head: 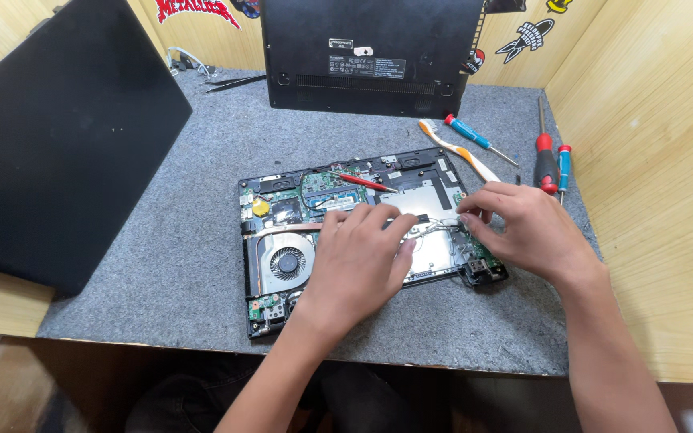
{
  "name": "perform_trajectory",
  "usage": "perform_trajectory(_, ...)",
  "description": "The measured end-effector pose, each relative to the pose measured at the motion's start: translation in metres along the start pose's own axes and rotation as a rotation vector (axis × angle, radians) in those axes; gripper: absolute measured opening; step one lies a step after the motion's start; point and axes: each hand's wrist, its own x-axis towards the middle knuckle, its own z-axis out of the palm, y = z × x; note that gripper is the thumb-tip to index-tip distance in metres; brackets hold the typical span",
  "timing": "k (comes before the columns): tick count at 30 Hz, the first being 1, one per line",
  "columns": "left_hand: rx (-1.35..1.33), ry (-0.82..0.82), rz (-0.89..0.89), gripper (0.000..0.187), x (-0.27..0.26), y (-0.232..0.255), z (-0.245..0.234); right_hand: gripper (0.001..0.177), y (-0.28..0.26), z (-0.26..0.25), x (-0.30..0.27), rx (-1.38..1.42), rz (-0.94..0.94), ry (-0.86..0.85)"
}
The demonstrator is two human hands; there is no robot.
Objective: The person cleans a RAM module with a toothbrush, then inserts it into the motherboard slot. They reconnect a small cable, place a metal shield over the drive bay, and secure it with a screwdriver.
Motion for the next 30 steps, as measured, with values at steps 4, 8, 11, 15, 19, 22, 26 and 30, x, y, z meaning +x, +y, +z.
perform_trajectory(4,-0.100,-0.129,-0.024,0.024,0.035,0.000,0.025,0.013,0.000,-0.007,-0.002,-0.009,-0.002,0.066)
perform_trajectory(8,-0.109,-0.109,0.147,0.025,0.048,0.005,0.043,0.009,0.004,-0.013,-0.004,0.045,-0.032,0.062)
perform_trajectory(11,-0.067,-0.066,0.261,0.017,0.051,0.008,0.048,0.006,0.006,-0.019,-0.007,0.050,0.031,-0.013)
perform_trajectory(15,0.033,-0.054,0.311,0.020,0.056,0.006,0.052,0.017,0.012,-0.023,-0.008,0.080,0.104,-0.281)
perform_trajectory(19,0.113,-0.097,0.358,0.016,0.059,0.003,0.053,0.028,0.001,-0.027,-0.009,0.019,0.119,-0.378)
perform_trajectory(22,0.022,-0.218,0.383,0.012,0.060,0.004,0.034,0.017,-0.015,-0.030,-0.006,-0.017,0.126,-0.427)
perform_trajectory(26,0.110,-0.294,0.515,0.019,0.063,-0.001,0.024,0.019,-0.014,-0.022,-0.005,-0.141,0.064,-0.479)
perform_trajectory(30,0.186,-0.204,0.657,0.006,0.062,-0.014,0.045,0.017,-0.007,-0.010,-0.011,-0.144,-0.016,-0.383)
